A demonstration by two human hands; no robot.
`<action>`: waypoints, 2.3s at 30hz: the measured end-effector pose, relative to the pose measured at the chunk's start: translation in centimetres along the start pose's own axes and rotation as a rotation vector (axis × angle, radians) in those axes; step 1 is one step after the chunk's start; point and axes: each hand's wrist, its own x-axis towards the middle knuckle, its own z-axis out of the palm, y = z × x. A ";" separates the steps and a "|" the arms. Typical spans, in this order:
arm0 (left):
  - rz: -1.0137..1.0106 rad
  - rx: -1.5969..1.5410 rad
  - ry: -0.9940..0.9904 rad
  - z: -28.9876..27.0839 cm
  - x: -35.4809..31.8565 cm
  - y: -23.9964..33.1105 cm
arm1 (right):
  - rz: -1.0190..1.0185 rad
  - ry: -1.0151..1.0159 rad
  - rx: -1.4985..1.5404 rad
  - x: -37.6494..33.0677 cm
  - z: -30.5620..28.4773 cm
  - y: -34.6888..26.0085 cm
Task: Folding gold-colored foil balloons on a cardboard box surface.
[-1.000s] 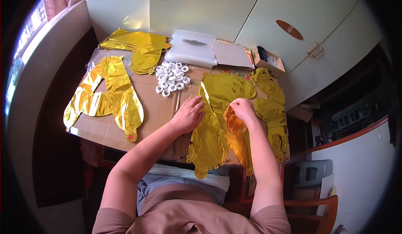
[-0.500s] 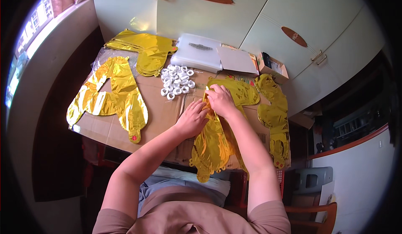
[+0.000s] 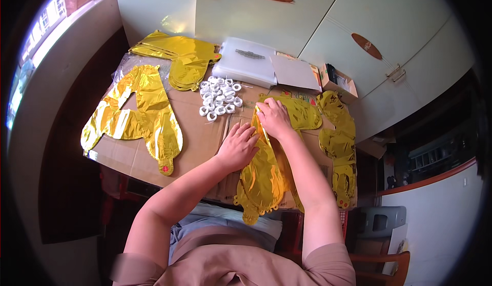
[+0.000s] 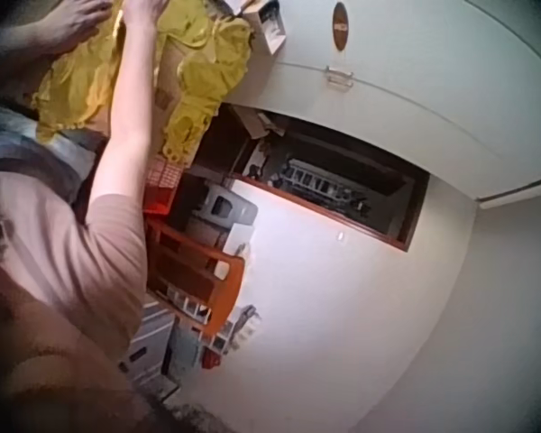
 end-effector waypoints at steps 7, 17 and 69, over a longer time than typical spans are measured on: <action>-0.052 -0.023 -0.011 -0.6 0.0 0.2 | -0.054 -0.017 -0.040 -1.5 -0.4 -1.0; -0.014 -0.046 -0.130 -3.4 -3.0 1.1 | -0.023 -0.028 0.001 -1.5 0.2 -0.6; 0.171 -0.032 -0.035 -0.2 3.9 -2.1 | 0.970 0.076 0.662 -7.9 -9.2 13.3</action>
